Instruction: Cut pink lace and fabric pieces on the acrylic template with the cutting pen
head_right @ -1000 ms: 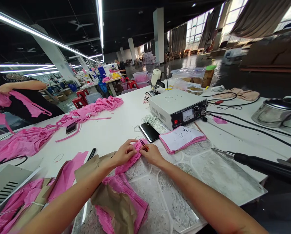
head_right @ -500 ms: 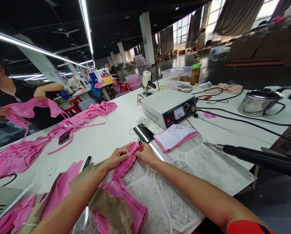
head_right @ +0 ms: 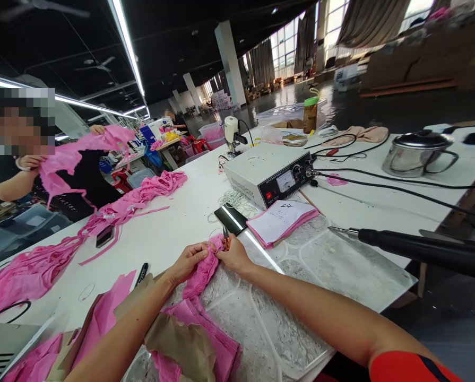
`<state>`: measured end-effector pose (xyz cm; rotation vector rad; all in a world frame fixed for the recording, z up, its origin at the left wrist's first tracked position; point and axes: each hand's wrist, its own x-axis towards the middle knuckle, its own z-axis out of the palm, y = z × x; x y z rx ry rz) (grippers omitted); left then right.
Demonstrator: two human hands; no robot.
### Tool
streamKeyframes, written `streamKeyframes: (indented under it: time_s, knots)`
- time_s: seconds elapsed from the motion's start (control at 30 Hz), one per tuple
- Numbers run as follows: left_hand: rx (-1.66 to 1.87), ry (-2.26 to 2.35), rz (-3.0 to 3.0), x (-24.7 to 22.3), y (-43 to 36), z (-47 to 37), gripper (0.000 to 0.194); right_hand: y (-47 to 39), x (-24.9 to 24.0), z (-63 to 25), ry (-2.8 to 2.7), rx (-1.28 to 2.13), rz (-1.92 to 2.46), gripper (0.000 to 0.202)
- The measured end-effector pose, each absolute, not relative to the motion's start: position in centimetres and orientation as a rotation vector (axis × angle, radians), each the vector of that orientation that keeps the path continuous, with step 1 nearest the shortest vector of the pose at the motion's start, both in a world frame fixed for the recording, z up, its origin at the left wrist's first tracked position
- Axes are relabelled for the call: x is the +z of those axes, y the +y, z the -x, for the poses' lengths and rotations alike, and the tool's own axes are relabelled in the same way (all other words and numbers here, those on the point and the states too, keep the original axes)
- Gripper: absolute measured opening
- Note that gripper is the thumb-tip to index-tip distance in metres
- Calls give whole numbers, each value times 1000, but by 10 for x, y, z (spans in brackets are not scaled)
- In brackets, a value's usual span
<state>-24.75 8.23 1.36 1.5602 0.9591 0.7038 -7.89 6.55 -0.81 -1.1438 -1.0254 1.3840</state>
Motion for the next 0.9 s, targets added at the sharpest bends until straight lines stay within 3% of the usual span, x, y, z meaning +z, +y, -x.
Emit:
streamKeyframes:
  time_s: [0.17,0.27,0.43,0.9]
  knots:
    - [675,989,-1562,12,82,250,37,54,9,59,-1061,1436,1148,24]
    - [663,982,-1574,13,81,249,36,39,21,48,-1078,1639,1112,39]
    - [676,958,-1599,15,79,247,33,18,22,53,-944,1986,1104,33]
    - [690,931,-1650,19,76,243,28,22,14,59,-839,1924,1211,27]
